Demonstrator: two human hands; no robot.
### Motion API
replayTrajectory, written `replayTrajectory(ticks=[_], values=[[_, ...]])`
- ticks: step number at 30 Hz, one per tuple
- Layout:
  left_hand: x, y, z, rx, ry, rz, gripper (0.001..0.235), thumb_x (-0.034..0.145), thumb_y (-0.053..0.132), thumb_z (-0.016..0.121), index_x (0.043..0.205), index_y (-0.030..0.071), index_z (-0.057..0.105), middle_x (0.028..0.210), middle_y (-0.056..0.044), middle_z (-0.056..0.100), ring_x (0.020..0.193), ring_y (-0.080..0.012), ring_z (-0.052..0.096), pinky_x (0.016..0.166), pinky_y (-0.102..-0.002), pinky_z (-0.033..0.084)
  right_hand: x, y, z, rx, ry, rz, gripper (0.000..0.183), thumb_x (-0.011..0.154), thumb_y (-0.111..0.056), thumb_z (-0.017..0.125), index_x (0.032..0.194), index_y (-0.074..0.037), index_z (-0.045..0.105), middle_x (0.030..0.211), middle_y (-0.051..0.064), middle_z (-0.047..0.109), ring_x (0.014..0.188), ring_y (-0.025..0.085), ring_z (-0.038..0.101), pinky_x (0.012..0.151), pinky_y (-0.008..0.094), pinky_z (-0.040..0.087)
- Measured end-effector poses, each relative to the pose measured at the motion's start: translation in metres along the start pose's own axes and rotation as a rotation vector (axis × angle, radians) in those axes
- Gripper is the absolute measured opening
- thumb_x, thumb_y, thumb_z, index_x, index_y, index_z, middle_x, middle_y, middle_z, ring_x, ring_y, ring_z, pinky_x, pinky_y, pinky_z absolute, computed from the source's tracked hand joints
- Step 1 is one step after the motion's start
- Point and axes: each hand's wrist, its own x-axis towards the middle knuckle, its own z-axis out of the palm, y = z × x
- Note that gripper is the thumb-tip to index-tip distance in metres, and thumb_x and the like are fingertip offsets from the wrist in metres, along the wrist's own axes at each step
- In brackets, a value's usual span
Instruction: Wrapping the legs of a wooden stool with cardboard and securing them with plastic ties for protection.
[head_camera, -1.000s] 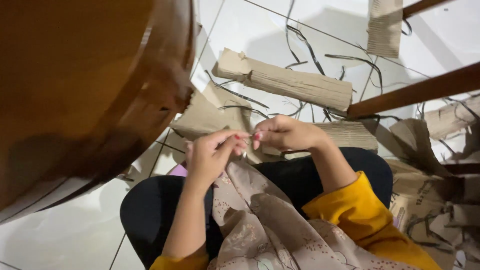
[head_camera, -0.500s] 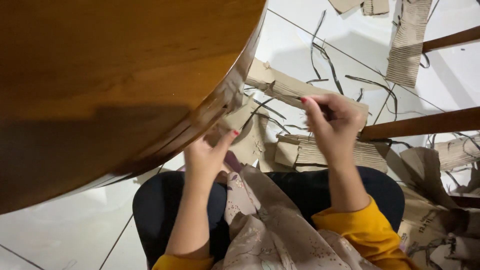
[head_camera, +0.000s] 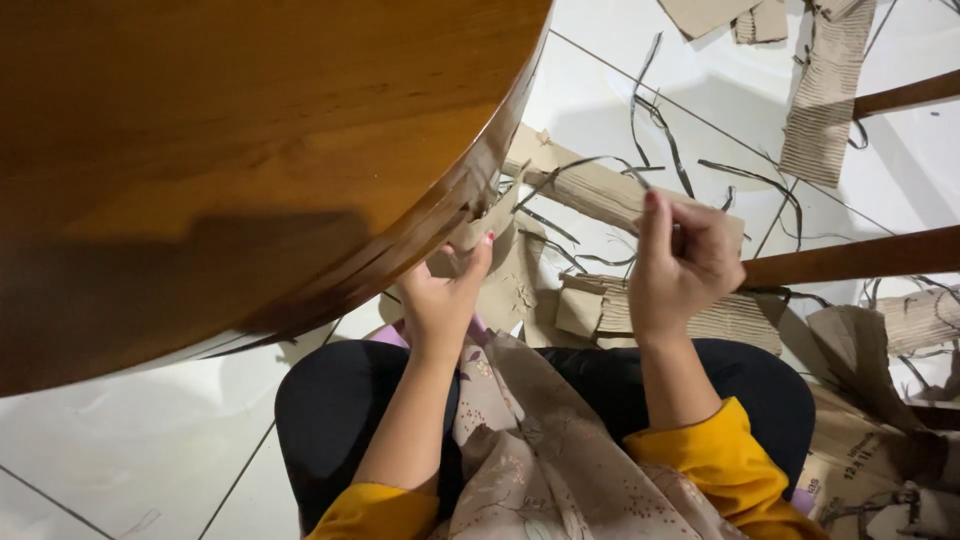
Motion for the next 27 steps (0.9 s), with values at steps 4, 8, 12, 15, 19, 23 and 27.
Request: replayTrajectory(ticks=[4,8,12,15,19,23,27], values=[[-0.019,-0.047,0.010,0.021,0.063,0.032,0.050,0.066,0.008,0.095,0.110,0.000,0.074,0.096,-0.016,0.073,0.078,-0.0260,0.072,0.062,-0.030,0.060,-0.013,-0.018,0.020,0.045,-0.022,0.002,0.018,0.088,0.016,0.085,0.082,0.009,0.069,0.063,0.019,0.069,0.052,0.024,0.066,0.050,0.031,0.050],[-0.007,-0.016,0.015,-0.032,0.105,0.030,0.046,0.064,0.006,0.093,0.106,0.001,0.075,0.091,-0.016,0.073,0.076,-0.0256,0.072,0.057,-0.035,0.058,-0.024,-0.021,0.026,0.053,-0.005,-0.112,0.020,0.081,0.016,0.088,0.076,0.008,0.071,0.063,0.021,0.069,0.049,0.027,0.064,0.049,0.032,0.050],[-0.019,-0.028,0.011,-0.021,0.097,0.029,0.039,0.061,0.008,0.093,0.096,0.002,0.076,0.080,-0.014,0.072,0.064,-0.0245,0.069,0.051,-0.035,0.058,-0.022,0.000,0.008,0.090,0.107,-0.086,0.020,0.088,0.017,0.084,0.082,0.015,0.065,0.064,0.025,0.064,0.052,0.025,0.062,0.051,0.033,0.049],[0.004,-0.016,0.002,0.074,0.076,0.097,0.035,0.059,0.014,0.095,0.089,0.010,0.078,0.077,-0.005,0.074,0.061,-0.0174,0.071,0.048,-0.028,0.058,-0.001,-0.015,-0.007,0.063,-0.001,-0.109,0.024,0.086,0.021,0.089,0.080,0.017,0.066,0.060,0.025,0.063,0.048,0.023,0.060,0.049,0.031,0.046],[0.015,0.007,-0.007,0.074,0.033,0.206,0.032,0.061,0.009,0.094,0.089,0.008,0.078,0.076,-0.009,0.073,0.061,-0.0221,0.071,0.048,-0.029,0.057,0.003,-0.023,-0.005,0.016,-0.004,-0.095,0.025,0.086,0.019,0.092,0.081,0.017,0.068,0.061,0.024,0.064,0.047,0.018,0.054,0.049,0.029,0.044],[0.017,0.018,-0.008,0.022,0.041,0.204,0.030,0.064,0.007,0.093,0.091,0.007,0.079,0.079,-0.010,0.074,0.066,-0.0235,0.072,0.049,-0.029,0.058,-0.009,-0.037,0.027,-0.020,-0.110,0.029,0.015,0.087,0.010,0.090,0.086,0.007,0.076,0.071,0.021,0.071,0.053,0.019,0.061,0.050,0.031,0.047],[0.006,-0.019,-0.004,-0.032,0.022,0.174,0.029,0.063,0.004,0.089,0.090,0.005,0.077,0.079,-0.012,0.073,0.066,-0.0209,0.071,0.050,-0.030,0.058,-0.025,-0.055,0.070,0.094,-0.221,0.065,0.004,0.093,0.001,0.079,0.097,-0.001,0.078,0.090,0.018,0.078,0.082,0.034,0.077,0.073,0.041,0.058]])
